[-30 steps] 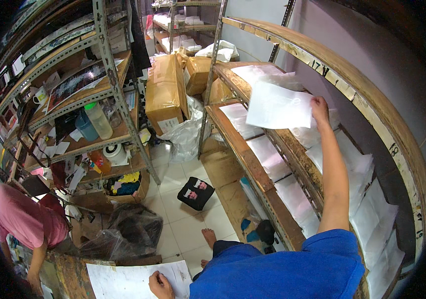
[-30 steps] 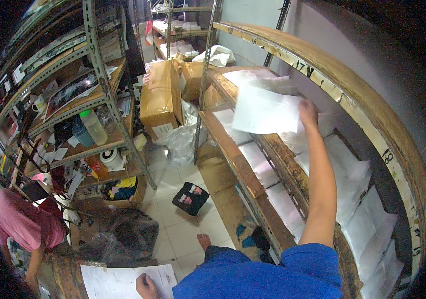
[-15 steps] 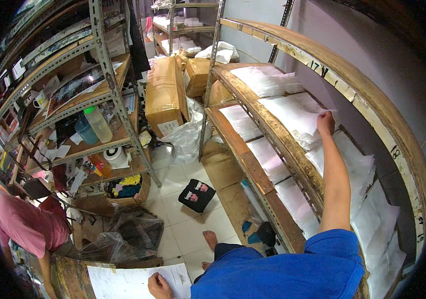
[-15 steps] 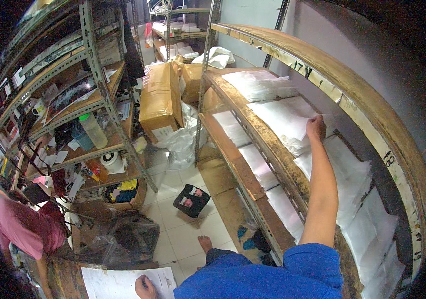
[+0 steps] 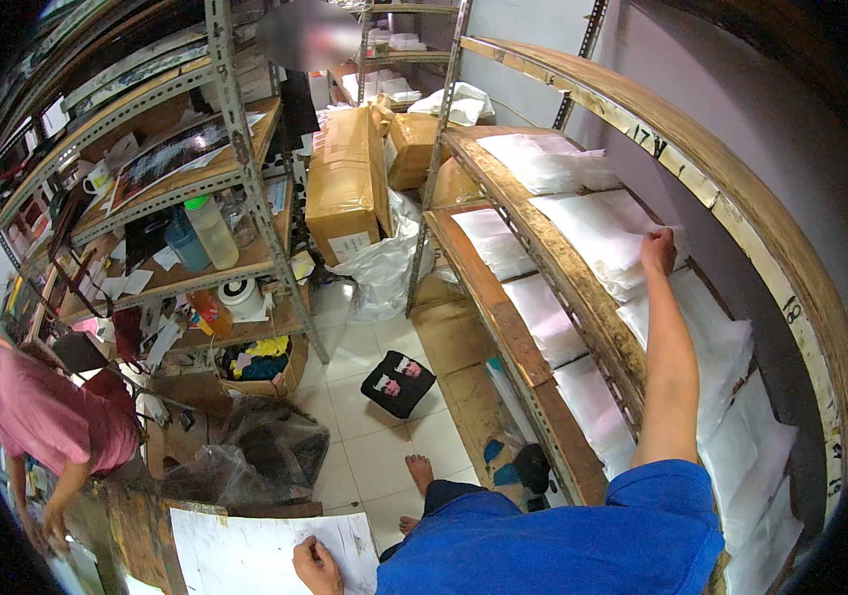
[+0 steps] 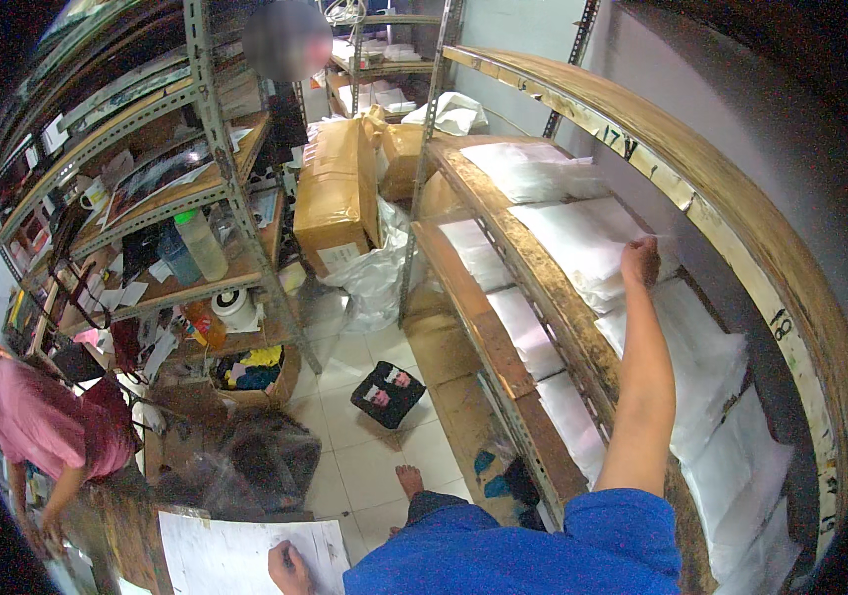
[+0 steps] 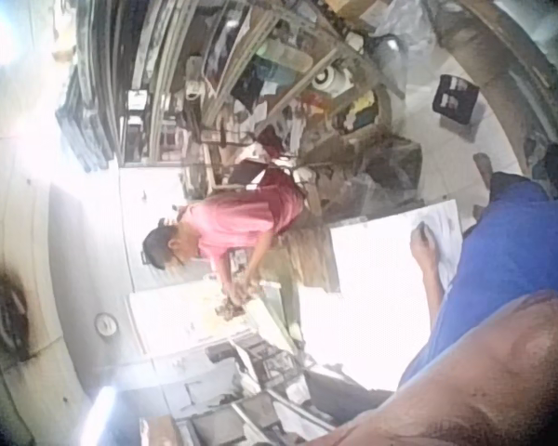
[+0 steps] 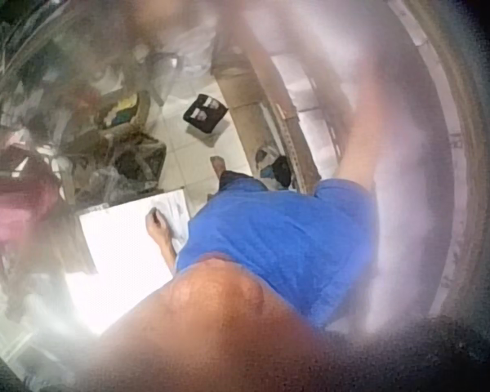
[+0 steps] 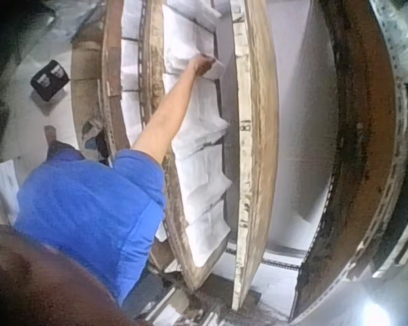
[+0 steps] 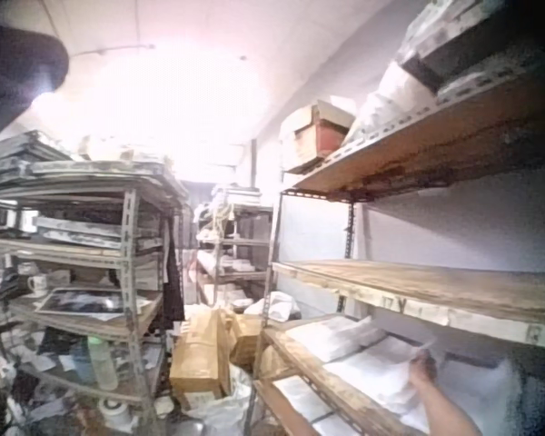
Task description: The person repeatedly picks up white padded envelopes from a table, briefly inspects them, and places them onto a nearby metal shelf. Another person in a pink shirt is visible working at a separate table in the background.
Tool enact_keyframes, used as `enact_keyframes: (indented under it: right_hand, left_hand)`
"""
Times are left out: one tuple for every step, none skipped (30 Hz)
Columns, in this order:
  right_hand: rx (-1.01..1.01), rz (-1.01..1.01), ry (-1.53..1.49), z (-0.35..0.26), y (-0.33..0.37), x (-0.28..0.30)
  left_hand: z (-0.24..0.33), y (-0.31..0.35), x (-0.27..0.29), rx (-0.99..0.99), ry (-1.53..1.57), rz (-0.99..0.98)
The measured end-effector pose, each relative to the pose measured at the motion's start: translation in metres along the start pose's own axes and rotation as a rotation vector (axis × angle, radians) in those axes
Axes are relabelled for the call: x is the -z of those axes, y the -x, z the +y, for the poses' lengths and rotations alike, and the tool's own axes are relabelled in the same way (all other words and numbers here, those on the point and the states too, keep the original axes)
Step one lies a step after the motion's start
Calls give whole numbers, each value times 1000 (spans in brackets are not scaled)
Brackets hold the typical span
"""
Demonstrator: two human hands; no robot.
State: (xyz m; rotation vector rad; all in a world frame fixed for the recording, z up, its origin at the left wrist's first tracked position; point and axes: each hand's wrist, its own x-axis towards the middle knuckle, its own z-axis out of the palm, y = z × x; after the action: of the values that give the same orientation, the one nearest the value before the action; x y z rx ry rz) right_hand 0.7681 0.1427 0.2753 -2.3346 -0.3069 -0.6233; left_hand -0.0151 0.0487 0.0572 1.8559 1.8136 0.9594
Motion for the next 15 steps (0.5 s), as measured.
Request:
enact_keyframes:
  right_hand:
    - [68, 35, -78, 0, -6, -3]
    - [146, 58, -166, -6, -9, -10]
    - [232, 71, -255, -19, -10, -17]
    - [303, 70, -315, -27, -13, -15]
    - [369, 81, -393, -51, -1, -12]
    - [537, 75, -468, -50, -21, -21]
    - [628, 41, -434, -78, 7, -18]
    - [626, -75, -625, -96, 22, -22]
    - [696, -199, -755, -116, 45, -20]
    - [678, -348, -753, -131, 73, -17]
    - [756, -381, -768, -131, 82, -25]
    - [744, -455, -780, -149, 124, -24]
    - [755, -603, -814, -161, 160, -25]
    - [723, -890, -848, -155, 166, -67]
    - [963, -775, -862, -150, 199, -100]
  left_hand:
    - [2, 0, 1, -16, -7, 18]
    - [1, 2, 2, -6, 8, 40]
    - [-2, 4, -1, 18, 22, 65]
    - [-4, 5, -3, 45, 35, 95]
    - [-2, 7, 0, 5, 13, 119]
    - [0, 5, 2, -33, 8, 145]
    - [6, 6, 9, -15, -33, 125]
    - [9, 6, 14, 7, -54, 106]
    - [12, 8, 20, 18, -48, 121]
    - [16, 10, 24, 30, -41, 136]
    - [17, 8, 29, 27, -33, 130]
    - [17, 10, 36, 33, -42, 131]
    - [12, 17, 39, 59, -41, 171]
    - [6, 23, 43, 70, -36, 206]
    - [3, 32, 49, 74, -42, 230]
